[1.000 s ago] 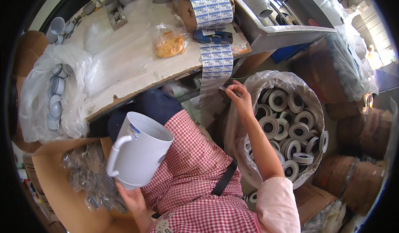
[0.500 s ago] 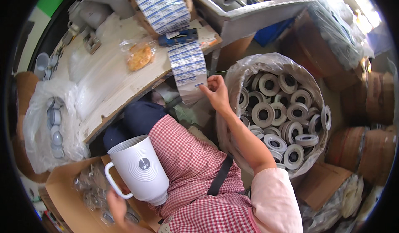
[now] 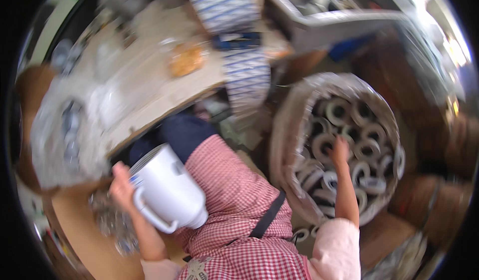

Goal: The person assembles gray plastic pitchers by attaching lids and applying labels. They handle each pitcher one at a time, place lids on, affix labels, and then wrap the finished units in plastic bags before placing them into a cardboard box.

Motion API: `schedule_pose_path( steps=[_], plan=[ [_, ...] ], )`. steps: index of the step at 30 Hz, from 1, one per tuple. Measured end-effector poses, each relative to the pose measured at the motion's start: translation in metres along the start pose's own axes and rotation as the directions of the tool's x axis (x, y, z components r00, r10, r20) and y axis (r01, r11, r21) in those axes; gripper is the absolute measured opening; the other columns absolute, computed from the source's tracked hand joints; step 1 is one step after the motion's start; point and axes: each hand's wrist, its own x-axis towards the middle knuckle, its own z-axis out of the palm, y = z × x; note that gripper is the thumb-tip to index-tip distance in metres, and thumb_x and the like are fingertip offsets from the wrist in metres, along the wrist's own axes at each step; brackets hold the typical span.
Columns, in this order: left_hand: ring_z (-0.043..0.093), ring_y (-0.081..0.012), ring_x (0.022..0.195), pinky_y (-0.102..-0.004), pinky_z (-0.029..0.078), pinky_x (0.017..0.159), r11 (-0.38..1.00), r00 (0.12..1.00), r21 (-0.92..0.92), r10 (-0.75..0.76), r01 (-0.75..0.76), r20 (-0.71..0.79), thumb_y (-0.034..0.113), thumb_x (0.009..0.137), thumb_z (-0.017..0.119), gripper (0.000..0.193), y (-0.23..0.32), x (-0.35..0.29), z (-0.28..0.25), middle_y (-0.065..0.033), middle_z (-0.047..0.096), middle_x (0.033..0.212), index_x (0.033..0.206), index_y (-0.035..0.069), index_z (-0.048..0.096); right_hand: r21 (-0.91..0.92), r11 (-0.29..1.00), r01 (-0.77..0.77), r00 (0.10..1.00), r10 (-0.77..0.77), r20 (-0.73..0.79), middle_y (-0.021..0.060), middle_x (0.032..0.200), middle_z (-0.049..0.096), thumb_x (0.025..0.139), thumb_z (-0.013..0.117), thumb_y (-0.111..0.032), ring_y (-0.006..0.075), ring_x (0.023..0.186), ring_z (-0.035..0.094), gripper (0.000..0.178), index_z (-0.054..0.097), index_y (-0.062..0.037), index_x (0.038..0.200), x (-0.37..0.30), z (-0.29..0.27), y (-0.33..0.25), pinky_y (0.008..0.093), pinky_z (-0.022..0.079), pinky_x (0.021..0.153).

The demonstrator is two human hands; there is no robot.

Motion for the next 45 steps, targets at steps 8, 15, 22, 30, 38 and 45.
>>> schedule_pose_path(
  steps=[8,15,22,30,38,45],
  plan=[
    [0.051,-0.0154,0.061,-0.0338,0.042,0.062,0.945,0.949,-0.310,0.192,-0.109,0.251,0.020,0.112,0.052,0.041,-0.010,-0.014,-0.002,-0.0056,0.054,0.066,0.076,0.000,0.055,0.798,0.373,0.472,0.878,-0.125,-0.461,0.0067,0.120,0.070,0.101,0.068,-0.003,0.0136,0.108,0.065,0.035,0.063,0.0052,0.134,-0.071,-0.159,-0.150,0.0299,0.052,0.095],
    [0.041,-0.0322,0.150,-0.0470,0.030,0.126,0.680,0.865,-0.728,0.415,-0.089,0.282,0.066,0.104,0.048,0.091,-0.025,0.027,0.009,-0.0210,0.039,0.162,0.161,-0.002,0.028,0.877,0.143,-0.459,0.339,-0.884,0.321,0.0135,0.135,0.066,0.105,0.066,-0.013,0.0154,0.113,0.069,0.058,0.043,0.0065,0.155,-0.132,-0.209,-0.450,0.0298,0.059,0.095],
    [0.056,-0.0213,0.129,-0.0343,0.040,0.112,0.565,0.835,-0.787,0.287,0.249,0.470,0.051,0.113,0.041,0.056,-0.070,0.049,0.006,-0.0141,0.060,0.140,0.132,0.001,0.060,0.822,0.412,0.394,0.345,-0.895,0.283,0.0141,0.112,0.071,0.114,0.036,-0.052,0.0170,0.079,0.070,0.065,0.069,-0.0006,0.135,-0.133,-0.187,-0.497,0.0259,0.056,0.064],
    [0.053,-0.0209,0.128,-0.0350,0.037,0.113,0.541,0.915,-0.778,0.038,0.319,0.401,0.042,0.117,0.031,0.047,-0.077,0.014,0.004,-0.0155,0.058,0.139,0.118,0.004,0.058,0.658,0.001,0.753,0.000,-1.000,0.003,0.0189,0.138,0.063,0.111,0.050,-0.037,0.0321,0.128,0.058,0.043,0.073,-0.0021,0.124,-0.141,-0.176,-0.494,0.0484,0.041,0.114],
    [0.055,-0.0243,0.129,-0.0374,0.039,0.114,0.688,0.944,-0.701,0.069,0.188,0.322,0.035,0.117,0.028,0.046,-0.056,-0.008,0.006,-0.0171,0.061,0.133,0.114,0.001,0.060,0.948,-0.088,0.305,-0.016,-0.996,-0.088,0.0130,0.122,0.074,0.109,0.058,-0.025,0.0312,0.125,0.063,0.031,0.076,-0.0031,0.122,-0.126,-0.150,-0.476,0.0565,0.030,0.124],
    [0.060,-0.0300,0.125,-0.0429,0.041,0.114,0.626,0.958,-0.767,0.114,0.136,0.263,0.028,0.116,0.034,0.045,-0.068,-0.023,0.015,-0.0169,0.068,0.116,0.104,-0.001,0.067,0.773,-0.257,0.579,-0.079,-0.962,-0.261,0.0094,0.120,0.072,0.077,0.093,-0.032,0.0299,0.116,0.065,0.054,0.075,-0.0053,0.121,-0.149,-0.141,-0.445,0.0560,0.042,0.114]
  ],
)
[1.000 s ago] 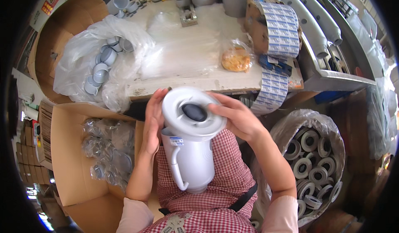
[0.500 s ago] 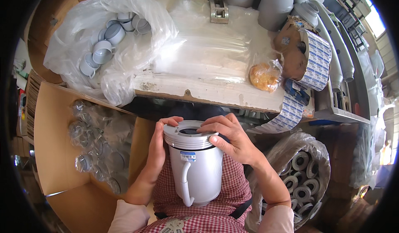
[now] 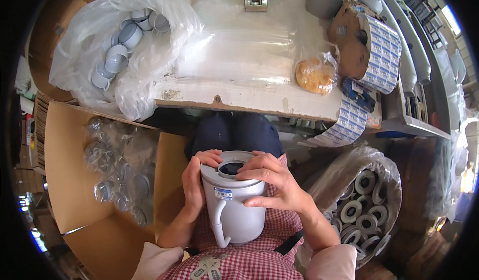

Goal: The person assembles gray plastic pitchers by attaching lids and applying labels. They handle each pitcher one at a time, place lids on, affix labels, and then wrap the finished units in plastic bags before placing them into a cardboard box.

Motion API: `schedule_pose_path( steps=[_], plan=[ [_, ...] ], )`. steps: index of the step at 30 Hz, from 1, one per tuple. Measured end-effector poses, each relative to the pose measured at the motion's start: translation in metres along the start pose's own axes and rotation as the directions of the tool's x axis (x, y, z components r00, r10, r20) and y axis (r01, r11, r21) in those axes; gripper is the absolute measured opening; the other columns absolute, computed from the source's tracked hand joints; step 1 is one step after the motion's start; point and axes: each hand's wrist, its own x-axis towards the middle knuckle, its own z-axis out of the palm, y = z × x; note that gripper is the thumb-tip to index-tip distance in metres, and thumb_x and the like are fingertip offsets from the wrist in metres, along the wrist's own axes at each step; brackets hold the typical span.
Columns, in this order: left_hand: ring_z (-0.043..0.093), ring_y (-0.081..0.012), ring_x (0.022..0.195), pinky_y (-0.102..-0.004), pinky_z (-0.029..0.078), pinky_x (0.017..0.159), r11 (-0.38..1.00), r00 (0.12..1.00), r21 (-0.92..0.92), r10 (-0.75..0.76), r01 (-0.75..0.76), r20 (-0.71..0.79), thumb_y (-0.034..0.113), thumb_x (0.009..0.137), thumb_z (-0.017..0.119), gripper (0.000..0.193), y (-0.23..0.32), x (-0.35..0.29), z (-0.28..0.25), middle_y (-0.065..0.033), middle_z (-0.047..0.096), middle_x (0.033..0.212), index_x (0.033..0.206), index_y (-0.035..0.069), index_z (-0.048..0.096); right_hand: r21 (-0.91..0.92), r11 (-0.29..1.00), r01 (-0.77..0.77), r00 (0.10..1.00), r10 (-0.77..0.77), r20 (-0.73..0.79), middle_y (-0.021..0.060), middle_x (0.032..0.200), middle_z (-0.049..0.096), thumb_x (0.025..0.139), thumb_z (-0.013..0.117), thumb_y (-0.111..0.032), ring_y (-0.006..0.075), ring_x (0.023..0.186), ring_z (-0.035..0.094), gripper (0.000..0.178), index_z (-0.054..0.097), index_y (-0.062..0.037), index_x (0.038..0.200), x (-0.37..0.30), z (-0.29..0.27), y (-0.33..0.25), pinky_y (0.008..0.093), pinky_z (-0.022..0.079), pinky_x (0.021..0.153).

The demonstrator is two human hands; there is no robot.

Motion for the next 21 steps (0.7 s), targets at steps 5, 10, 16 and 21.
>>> schedule_pose_path(
  steps=[5,10,16,21],
  plan=[
    [0.066,-0.0298,0.104,-0.0448,0.050,0.101,0.917,0.965,0.302,0.245,-0.262,0.094,0.030,0.114,0.036,0.052,0.007,-0.016,0.006,-0.0155,0.070,0.100,0.090,-0.001,0.068,-0.021,1.000,0.018,0.986,-0.021,-0.164,0.0083,0.107,0.073,0.081,0.090,-0.030,0.0252,0.103,0.066,0.044,0.078,-0.0061,0.115,-0.018,0.017,-0.012,0.0410,0.050,0.093],
    [0.066,-0.0261,0.092,-0.0426,0.052,0.093,0.988,0.988,0.070,0.134,-0.139,0.080,0.029,0.111,0.045,0.049,0.015,-0.006,0.014,-0.0124,0.071,0.090,0.083,-0.002,0.070,0.139,0.990,-0.028,0.965,0.063,-0.255,0.0068,0.099,0.073,0.087,0.085,-0.030,0.0201,0.095,0.063,0.029,0.083,-0.0063,0.104,-0.027,0.023,-0.018,0.0364,0.048,0.090],
    [0.066,-0.0286,0.089,-0.0478,0.049,0.102,0.970,0.969,-0.157,0.207,-0.185,0.136,0.035,0.116,0.026,0.069,0.002,-0.011,0.018,-0.0152,0.073,0.087,0.077,0.001,0.071,0.322,0.942,0.096,0.965,-0.008,-0.264,0.0073,0.097,0.074,0.091,0.080,-0.036,0.0210,0.095,0.063,0.031,0.084,-0.0058,0.098,-0.037,0.027,-0.024,0.0368,0.047,0.090],
    [0.069,-0.0296,0.086,-0.0491,0.052,0.098,0.986,0.983,-0.057,0.160,-0.155,0.089,0.040,0.116,0.029,0.069,0.011,-0.026,0.010,-0.0166,0.076,0.091,0.080,0.000,0.072,0.282,0.957,0.074,0.973,-0.007,-0.232,0.0070,0.098,0.072,0.088,0.083,-0.035,0.0211,0.095,0.062,0.032,0.084,-0.0059,0.100,-0.034,0.033,-0.030,0.0373,0.048,0.090]
  ],
)
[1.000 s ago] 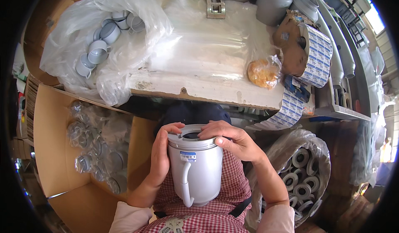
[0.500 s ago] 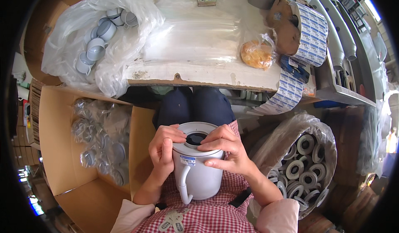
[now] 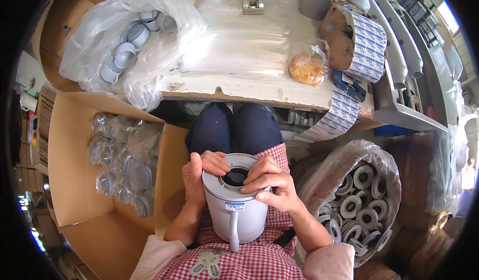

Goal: The person assembles gray plastic pitchers by attaching lids and applying labels. They handle each pitcher one at a time, place lids on, affix labels, and then wrap the finished units in plastic bags before placing them into a cardboard box.

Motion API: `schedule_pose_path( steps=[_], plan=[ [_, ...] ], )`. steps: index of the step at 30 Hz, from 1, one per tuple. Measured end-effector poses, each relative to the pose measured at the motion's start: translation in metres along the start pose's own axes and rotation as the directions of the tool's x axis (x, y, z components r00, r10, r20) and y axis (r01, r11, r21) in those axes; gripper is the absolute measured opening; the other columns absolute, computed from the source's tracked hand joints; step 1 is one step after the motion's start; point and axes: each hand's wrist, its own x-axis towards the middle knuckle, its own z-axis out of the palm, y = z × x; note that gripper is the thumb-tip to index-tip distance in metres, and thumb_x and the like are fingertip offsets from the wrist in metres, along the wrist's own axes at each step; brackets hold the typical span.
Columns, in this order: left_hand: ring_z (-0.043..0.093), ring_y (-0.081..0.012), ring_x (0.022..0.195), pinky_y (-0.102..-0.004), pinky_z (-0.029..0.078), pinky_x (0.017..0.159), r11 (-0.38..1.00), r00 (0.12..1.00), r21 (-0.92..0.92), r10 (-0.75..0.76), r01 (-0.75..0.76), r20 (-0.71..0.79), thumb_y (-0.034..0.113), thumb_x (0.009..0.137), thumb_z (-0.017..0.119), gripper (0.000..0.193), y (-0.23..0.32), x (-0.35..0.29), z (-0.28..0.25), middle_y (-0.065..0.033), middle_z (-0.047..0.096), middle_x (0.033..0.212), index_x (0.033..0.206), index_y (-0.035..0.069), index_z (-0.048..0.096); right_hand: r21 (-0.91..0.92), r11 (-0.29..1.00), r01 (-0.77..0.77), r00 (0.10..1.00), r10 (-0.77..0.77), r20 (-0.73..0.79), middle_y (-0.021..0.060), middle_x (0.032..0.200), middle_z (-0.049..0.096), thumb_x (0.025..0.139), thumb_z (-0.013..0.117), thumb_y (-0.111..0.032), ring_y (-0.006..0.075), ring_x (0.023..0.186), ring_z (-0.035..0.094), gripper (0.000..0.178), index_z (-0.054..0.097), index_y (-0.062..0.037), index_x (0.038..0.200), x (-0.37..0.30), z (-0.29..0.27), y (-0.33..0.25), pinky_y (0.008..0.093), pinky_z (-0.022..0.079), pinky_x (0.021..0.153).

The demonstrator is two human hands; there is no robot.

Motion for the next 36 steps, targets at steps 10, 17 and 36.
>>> schedule_pose_path(
  steps=[10,17,36],
  plan=[
    [0.071,-0.0306,0.082,-0.0471,0.056,0.087,0.895,0.994,0.432,0.101,-0.112,0.047,0.039,0.115,0.032,0.065,0.040,0.001,0.012,-0.0157,0.076,0.088,0.084,-0.001,0.073,-0.304,0.953,0.009,0.996,0.017,0.084,0.0041,0.089,0.068,0.080,0.089,-0.029,0.0173,0.083,0.059,0.032,0.085,-0.0087,0.105,0.016,0.003,-0.020,0.0322,0.046,0.080],
    [0.064,-0.0289,0.082,-0.0472,0.049,0.100,0.988,0.998,-0.151,0.031,-0.024,0.049,0.047,0.116,0.010,0.083,-0.007,0.016,0.004,-0.0142,0.071,0.079,0.070,0.004,0.063,0.035,0.997,0.068,0.993,-0.064,-0.101,0.0104,0.090,0.073,0.100,0.062,-0.050,0.0241,0.084,0.063,0.053,0.079,-0.0012,0.089,0.004,0.005,0.016,0.0404,0.048,0.086],
    [0.067,-0.0280,0.117,-0.0380,0.049,0.106,0.899,0.986,0.419,0.067,-0.126,0.152,0.022,0.109,0.058,0.029,-0.013,0.073,-0.013,-0.0179,0.071,0.118,0.123,-0.002,0.067,-0.697,0.520,0.493,0.718,0.208,0.664,-0.0071,0.085,0.059,0.080,0.083,-0.036,0.0144,0.077,0.060,0.026,0.075,-0.0206,0.099,0.054,-0.004,-0.108,0.0306,0.053,0.074]
  ],
)
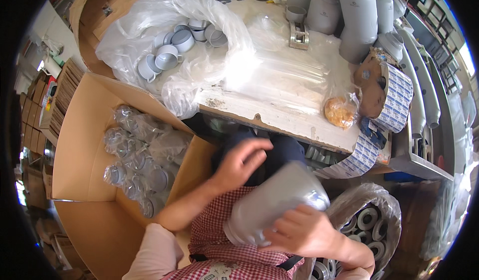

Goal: The person assembles gray plastic pitchers by attaching lids and applying labels. They handle each pitcher one at a time, place lids on, affix labels, and then wrap the finished units in plastic bags before placing them into a cardboard box.

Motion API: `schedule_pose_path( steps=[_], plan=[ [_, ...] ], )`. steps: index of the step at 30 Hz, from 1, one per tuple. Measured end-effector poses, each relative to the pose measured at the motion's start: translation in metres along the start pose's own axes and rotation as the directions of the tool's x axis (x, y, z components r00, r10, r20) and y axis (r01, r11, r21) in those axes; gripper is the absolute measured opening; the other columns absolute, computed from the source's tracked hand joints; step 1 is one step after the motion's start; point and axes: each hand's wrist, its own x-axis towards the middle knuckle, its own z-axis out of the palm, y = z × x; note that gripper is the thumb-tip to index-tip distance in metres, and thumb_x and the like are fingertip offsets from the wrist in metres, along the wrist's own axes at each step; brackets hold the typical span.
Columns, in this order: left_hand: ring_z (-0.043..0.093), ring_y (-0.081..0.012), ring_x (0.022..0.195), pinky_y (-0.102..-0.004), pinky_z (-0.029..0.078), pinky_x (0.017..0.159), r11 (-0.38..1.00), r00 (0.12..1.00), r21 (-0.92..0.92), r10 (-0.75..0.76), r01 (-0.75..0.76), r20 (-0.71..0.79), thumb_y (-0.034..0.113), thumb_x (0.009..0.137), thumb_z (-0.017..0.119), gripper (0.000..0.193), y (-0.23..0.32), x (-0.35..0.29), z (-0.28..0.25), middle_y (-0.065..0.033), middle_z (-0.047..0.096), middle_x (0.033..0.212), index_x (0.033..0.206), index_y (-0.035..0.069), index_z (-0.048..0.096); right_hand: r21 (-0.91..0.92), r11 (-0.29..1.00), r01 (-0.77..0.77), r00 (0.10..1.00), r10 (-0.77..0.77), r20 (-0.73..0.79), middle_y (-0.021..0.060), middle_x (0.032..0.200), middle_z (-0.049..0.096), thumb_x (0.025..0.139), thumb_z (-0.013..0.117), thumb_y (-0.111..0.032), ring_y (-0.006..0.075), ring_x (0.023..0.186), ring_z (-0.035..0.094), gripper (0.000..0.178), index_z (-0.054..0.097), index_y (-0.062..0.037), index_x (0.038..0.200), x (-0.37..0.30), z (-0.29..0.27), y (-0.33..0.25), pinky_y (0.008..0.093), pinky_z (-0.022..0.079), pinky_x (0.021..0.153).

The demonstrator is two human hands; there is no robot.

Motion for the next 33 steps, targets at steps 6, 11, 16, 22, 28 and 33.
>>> schedule_pose_path(
  steps=[6,11,16,22,28,33],
  plan=[
    [0.050,-0.0324,0.129,-0.0421,0.042,0.111,0.996,0.500,-0.015,-0.055,0.083,-0.864,0.018,0.105,0.060,0.027,-0.055,0.167,-0.160,-0.0185,0.051,0.140,0.128,0.003,0.061,0.958,0.111,-0.264,0.722,0.682,0.119,0.0060,0.097,0.061,0.104,0.056,0.003,0.0158,0.085,0.070,0.065,0.030,-0.0003,0.164,0.002,0.010,-0.017,0.0292,0.058,0.076],
    [0.046,-0.0389,0.141,-0.0464,0.042,0.112,0.854,0.077,-0.080,-0.139,0.514,-0.987,0.017,0.100,0.063,0.031,-0.146,0.231,-0.190,-0.0234,0.041,0.159,0.128,0.005,0.071,0.927,0.290,-0.240,0.791,0.611,0.014,0.0108,0.096,0.065,0.101,0.063,0.003,0.0179,0.077,0.071,0.076,0.025,-0.0032,0.166,0.017,0.062,-0.020,0.0304,0.059,0.070],
    [0.072,-0.0287,0.103,-0.0403,0.056,0.093,0.900,0.014,-0.143,-0.163,0.413,-0.987,0.014,0.096,0.073,0.021,-0.177,0.247,-0.231,-0.0148,0.077,0.118,0.115,0.010,0.081,0.753,0.600,-0.271,0.843,0.525,-0.116,0.0100,0.086,0.075,0.099,0.076,-0.016,0.0157,0.076,0.075,0.065,0.047,0.0004,0.155,-0.014,0.070,0.007,0.0299,0.058,0.070],
    [0.068,-0.0165,0.107,-0.0287,0.053,0.096,0.948,0.561,-0.302,-0.194,-0.105,-0.805,0.003,0.097,0.073,0.024,-0.062,0.191,-0.126,-0.0086,0.074,0.118,0.120,-0.002,0.074,0.881,0.466,-0.079,0.427,0.814,-0.393,0.0134,0.116,0.069,0.096,0.074,-0.012,0.0204,0.101,0.068,0.055,0.056,0.0030,0.146,-0.003,0.077,0.076,0.0357,0.055,0.090],
    [0.066,-0.0139,0.098,-0.0291,0.053,0.091,0.481,0.950,-0.828,-0.254,0.289,0.184,-0.003,0.098,0.069,0.014,0.023,0.064,-0.021,-0.0016,0.071,0.103,0.105,0.009,0.071,0.892,0.372,0.258,0.607,0.655,-0.449,0.0151,0.166,0.030,0.075,0.097,-0.037,0.0279,0.153,0.032,0.123,0.021,-0.0009,0.165,0.048,0.090,0.140,0.0443,0.028,0.125],
    [0.064,-0.0210,0.121,-0.0367,0.048,0.109,0.898,0.951,-0.331,-0.310,0.292,-0.004,0.018,0.106,0.065,0.040,0.020,0.049,-0.024,-0.0099,0.069,0.128,0.142,0.001,0.056,0.933,0.359,0.003,0.504,0.806,-0.311,0.0198,0.147,0.051,0.078,0.095,-0.039,0.0270,0.140,0.049,0.112,0.029,0.0042,0.157,0.048,0.075,0.128,0.0413,0.036,0.120]
  ],
)
